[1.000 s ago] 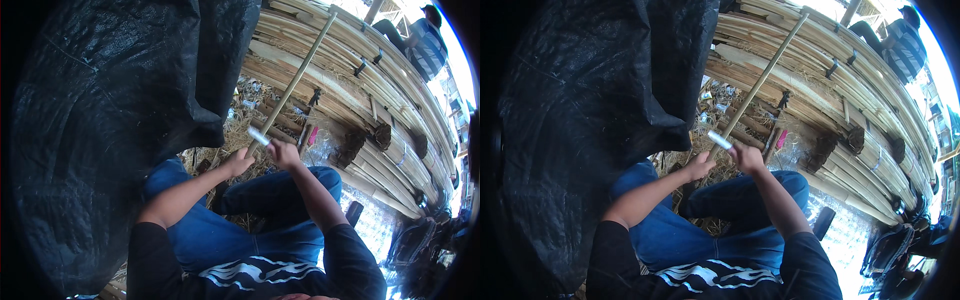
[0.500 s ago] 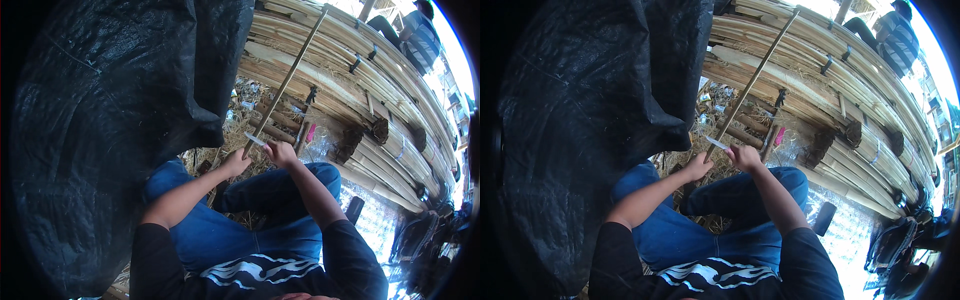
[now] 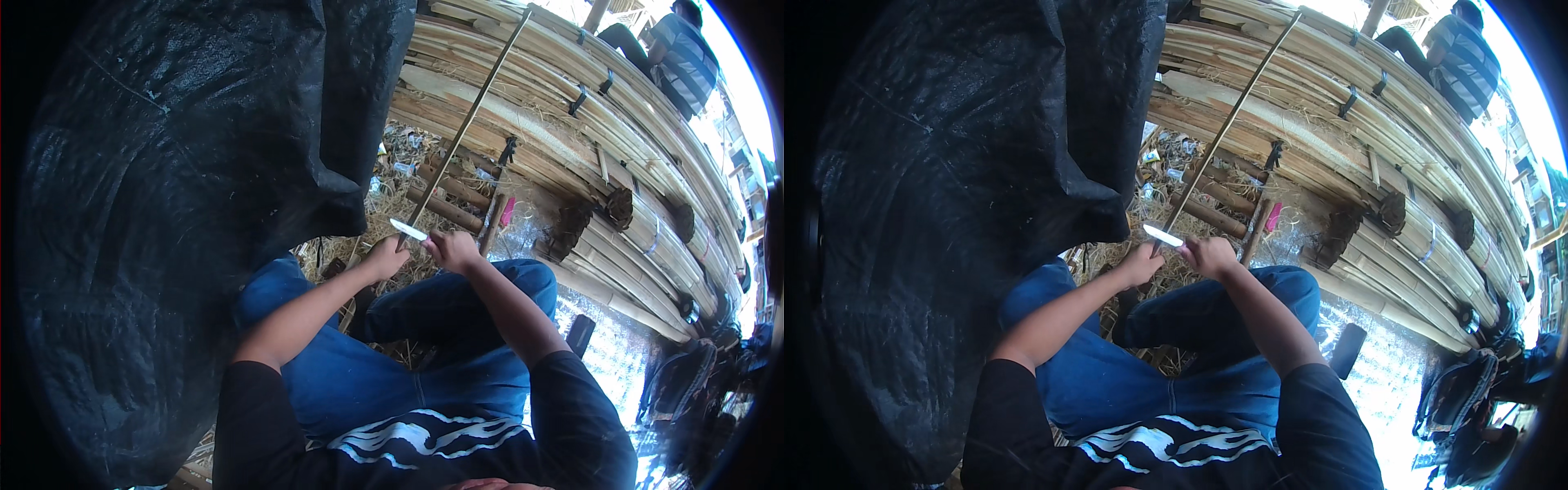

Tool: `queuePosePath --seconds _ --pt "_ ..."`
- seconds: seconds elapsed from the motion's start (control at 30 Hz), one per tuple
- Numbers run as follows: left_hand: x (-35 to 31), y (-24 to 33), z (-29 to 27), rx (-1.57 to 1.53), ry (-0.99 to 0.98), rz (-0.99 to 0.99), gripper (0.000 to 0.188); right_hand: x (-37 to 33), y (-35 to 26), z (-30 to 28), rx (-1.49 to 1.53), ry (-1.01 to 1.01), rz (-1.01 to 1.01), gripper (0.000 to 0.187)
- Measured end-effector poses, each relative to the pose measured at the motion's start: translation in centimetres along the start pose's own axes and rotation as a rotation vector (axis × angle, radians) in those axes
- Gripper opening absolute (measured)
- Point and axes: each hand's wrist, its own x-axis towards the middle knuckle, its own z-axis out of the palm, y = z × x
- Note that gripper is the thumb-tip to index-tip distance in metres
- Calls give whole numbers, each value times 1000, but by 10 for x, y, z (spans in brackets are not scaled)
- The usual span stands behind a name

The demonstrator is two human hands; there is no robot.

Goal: The recorder uses a small knife to shave and smooth a long strip of bamboo while sitting in a workshop.

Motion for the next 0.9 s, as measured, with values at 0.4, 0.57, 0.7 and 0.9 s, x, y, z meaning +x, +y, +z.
queuePosePath --seconds 0.4,0.57,0.7,0.9 --pt "-11 -27 30 1 38 -94 22 -2 9 0 64 18 176 39" --pt "-15 -23 26 -46 42 -47 16 5 12 -3 127 50 250 37" --pt "-13 -47 33 11 65 -35 16 -2 -9 -6 24 -151 0 38" --pt "-6 -20 25 -18 79 -19 14 0 3 1 11 -36 41 37"
